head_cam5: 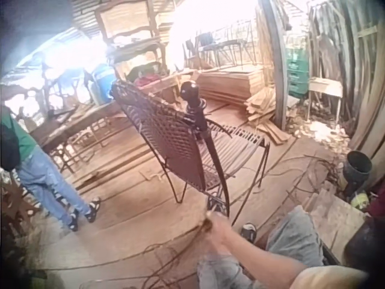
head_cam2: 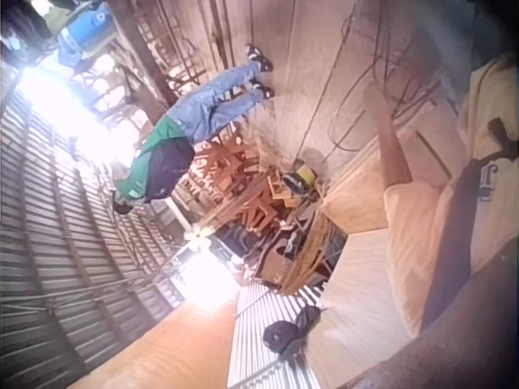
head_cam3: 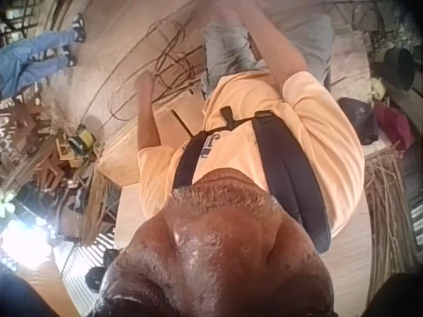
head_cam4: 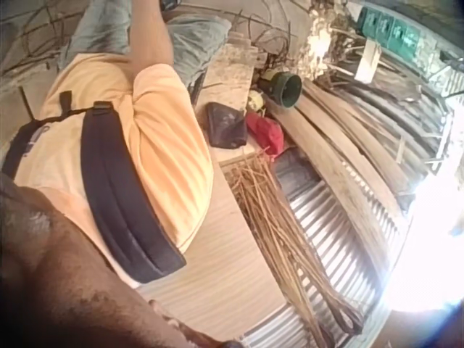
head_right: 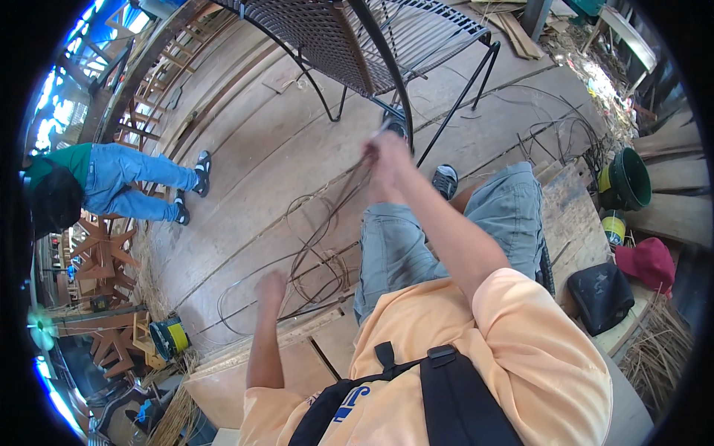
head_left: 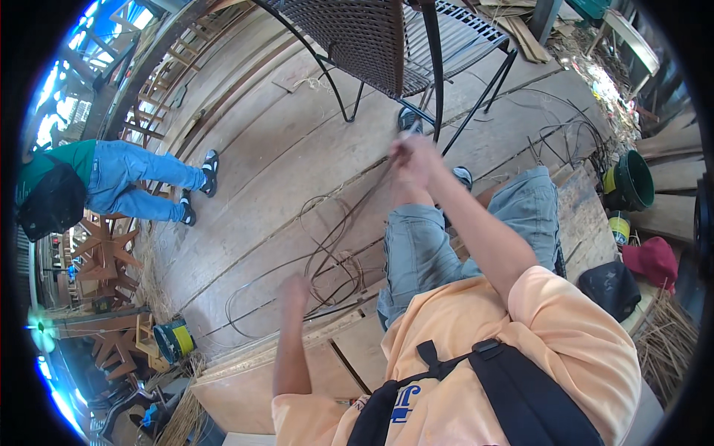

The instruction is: Manually weaving a chair frame using synthetic rattan strips.

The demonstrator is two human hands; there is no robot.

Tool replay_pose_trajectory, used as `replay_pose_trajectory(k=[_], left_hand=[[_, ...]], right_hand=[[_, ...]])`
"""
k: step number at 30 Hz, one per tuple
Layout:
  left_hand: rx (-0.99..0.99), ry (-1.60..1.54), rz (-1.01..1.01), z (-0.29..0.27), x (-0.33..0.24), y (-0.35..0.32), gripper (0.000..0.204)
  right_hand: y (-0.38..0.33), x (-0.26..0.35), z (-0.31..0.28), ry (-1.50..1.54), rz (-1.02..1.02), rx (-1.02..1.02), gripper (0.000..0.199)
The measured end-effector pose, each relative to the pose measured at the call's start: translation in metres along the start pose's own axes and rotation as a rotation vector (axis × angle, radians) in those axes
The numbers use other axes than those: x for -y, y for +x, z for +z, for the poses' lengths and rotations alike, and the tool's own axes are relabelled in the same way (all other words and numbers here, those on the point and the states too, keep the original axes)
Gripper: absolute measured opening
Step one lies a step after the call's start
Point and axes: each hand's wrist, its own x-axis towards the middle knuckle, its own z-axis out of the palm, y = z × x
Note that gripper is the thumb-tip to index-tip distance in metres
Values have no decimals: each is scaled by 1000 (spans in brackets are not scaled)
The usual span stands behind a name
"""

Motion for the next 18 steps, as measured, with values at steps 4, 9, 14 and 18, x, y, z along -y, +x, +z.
replay_pose_trajectory(k=[4, 9, 14, 18], left_hand=[[-45, -161, 22, 19, 25, 16, 42], [53, -1061, 229, -47, -136, 57, 46], [-93, -738, 275, -107, -143, -10, 37], [32, 52, 151, -8, 8, -17, 43]], right_hand=[[-18, -34, -6, -497, -79, 16, 20], [-146, -188, 19, -849, 90, 1347, 16], [-106, -96, 21, -661, -181, 1133, 30], [-21, 13, 6, -600, -358, 287, 10]])
